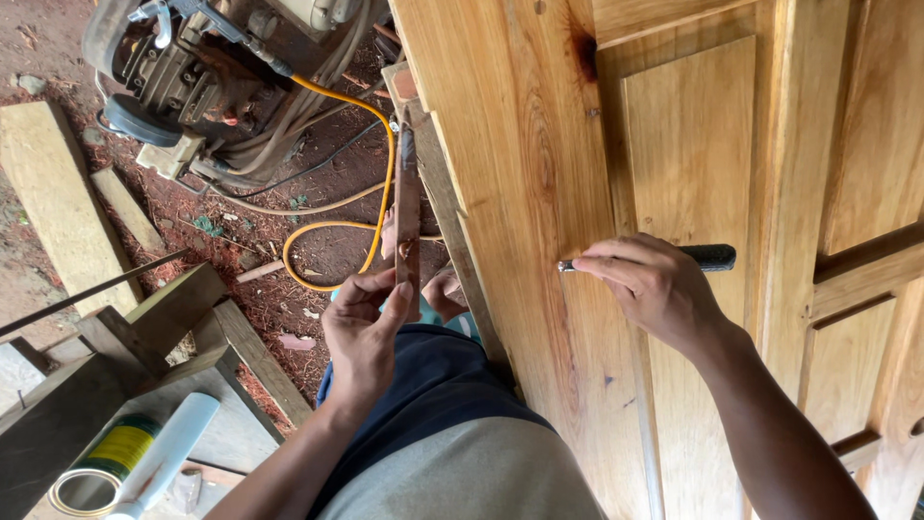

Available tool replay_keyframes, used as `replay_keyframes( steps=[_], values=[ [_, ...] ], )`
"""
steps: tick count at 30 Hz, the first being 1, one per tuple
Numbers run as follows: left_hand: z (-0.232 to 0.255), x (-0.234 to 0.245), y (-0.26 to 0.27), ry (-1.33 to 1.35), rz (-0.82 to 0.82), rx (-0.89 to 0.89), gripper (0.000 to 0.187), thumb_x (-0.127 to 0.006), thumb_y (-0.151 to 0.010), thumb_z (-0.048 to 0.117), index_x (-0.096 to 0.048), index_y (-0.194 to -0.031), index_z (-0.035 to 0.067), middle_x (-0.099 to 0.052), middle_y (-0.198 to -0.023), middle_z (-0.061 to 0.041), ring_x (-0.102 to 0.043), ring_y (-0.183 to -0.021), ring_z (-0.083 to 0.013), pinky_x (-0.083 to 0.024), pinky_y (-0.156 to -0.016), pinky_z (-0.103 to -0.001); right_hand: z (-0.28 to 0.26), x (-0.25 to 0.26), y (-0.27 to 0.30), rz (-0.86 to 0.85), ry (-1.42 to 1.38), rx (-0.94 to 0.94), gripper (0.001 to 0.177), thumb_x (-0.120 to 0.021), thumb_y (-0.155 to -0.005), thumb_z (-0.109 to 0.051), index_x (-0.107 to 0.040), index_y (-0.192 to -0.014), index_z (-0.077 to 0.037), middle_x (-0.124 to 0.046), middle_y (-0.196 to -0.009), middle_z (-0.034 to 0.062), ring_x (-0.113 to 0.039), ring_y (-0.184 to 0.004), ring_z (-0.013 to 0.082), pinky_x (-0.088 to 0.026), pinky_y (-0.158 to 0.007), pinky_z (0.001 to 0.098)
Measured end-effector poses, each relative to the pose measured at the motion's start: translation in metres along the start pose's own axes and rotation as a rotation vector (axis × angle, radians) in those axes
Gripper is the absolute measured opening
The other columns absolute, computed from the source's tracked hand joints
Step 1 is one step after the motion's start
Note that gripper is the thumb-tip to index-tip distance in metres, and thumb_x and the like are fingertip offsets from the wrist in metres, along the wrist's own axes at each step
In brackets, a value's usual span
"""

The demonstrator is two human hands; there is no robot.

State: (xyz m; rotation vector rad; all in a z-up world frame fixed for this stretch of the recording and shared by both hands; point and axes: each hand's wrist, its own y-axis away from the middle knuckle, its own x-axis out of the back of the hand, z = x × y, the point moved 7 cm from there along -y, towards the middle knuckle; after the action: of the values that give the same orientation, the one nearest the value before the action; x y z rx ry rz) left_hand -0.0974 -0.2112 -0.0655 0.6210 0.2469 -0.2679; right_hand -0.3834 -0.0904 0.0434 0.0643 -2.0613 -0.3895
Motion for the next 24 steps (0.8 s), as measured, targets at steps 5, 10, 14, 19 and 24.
replay_keyframes(
  steps=[5, 10, 14, 19, 24],
  values=[
    [-0.005, 0.003, -0.002, -0.032, -0.048, -0.041, 0.023, -0.079, -0.088, -0.001, -0.068, -0.104, -0.012, -0.073, -0.09, -0.022, -0.075, -0.081, -0.0229, -0.066, -0.06, -0.036, -0.002, -0.001, -0.001, -0.019, 0.028, -0.01, 0.022, -0.069, -0.092, -0.001, -0.08, -0.105, -0.014, -0.077, -0.104, 0.0028, -0.073, -0.093, 0.0242, -0.059, -0.08, 0.0361],
    [-0.004, 0.002, 0.001, -0.04, -0.086, -0.062, 0.023, -0.078, -0.089, -0.003, -0.067, -0.106, -0.013, -0.071, -0.089, -0.021, -0.072, -0.083, -0.0222, -0.065, -0.062, -0.037, -0.001, -0.004, 0.009, -0.054, 0.222, 0.01, 0.023, -0.068, -0.092, -0.006, -0.078, -0.108, -0.02, -0.074, -0.104, -0.0018, -0.072, -0.093, 0.0215, -0.059, -0.078, 0.0337],
    [-0.005, 0.005, 0.003, -0.058, -0.09, -0.074, 0.024, -0.078, -0.089, -0.003, -0.067, -0.107, -0.014, -0.071, -0.091, -0.021, -0.073, -0.084, -0.0227, -0.066, -0.063, -0.037, -0.004, 0.003, 0.005, -0.048, 0.209, -0.05, 0.021, -0.067, -0.093, -0.007, -0.078, -0.107, -0.019, -0.074, -0.104, -0.0022, -0.072, -0.089, 0.0212, -0.059, -0.075, 0.0333],
    [-0.01, 0.007, 0.006, -0.073, -0.097, -0.078, 0.023, -0.077, -0.089, -0.003, -0.067, -0.106, -0.015, -0.072, -0.092, -0.022, -0.073, -0.086, -0.0234, -0.067, -0.065, -0.037, -0.009, 0.002, -0.004, -0.023, 0.121, -0.032, 0.021, -0.066, -0.095, -0.006, -0.078, -0.106, -0.017, -0.075, -0.103, -0.0009, -0.073, -0.087, 0.0229, -0.059, -0.073, 0.0343],
    [-0.008, 0.002, 0.008, -0.053, -0.12, -0.074, 0.025, -0.077, -0.09, -0.001, -0.066, -0.108, -0.014, -0.071, -0.092, -0.02, -0.072, -0.087, -0.0219, -0.066, -0.064, -0.035, -0.014, 0.008, -0.002, -0.086, 0.277, -0.105, 0.024, -0.067, -0.092, -0.007, -0.077, -0.11, -0.019, -0.073, -0.103, -0.001, -0.073, -0.087, 0.0217, -0.061, -0.072, 0.0309]
  ],
)
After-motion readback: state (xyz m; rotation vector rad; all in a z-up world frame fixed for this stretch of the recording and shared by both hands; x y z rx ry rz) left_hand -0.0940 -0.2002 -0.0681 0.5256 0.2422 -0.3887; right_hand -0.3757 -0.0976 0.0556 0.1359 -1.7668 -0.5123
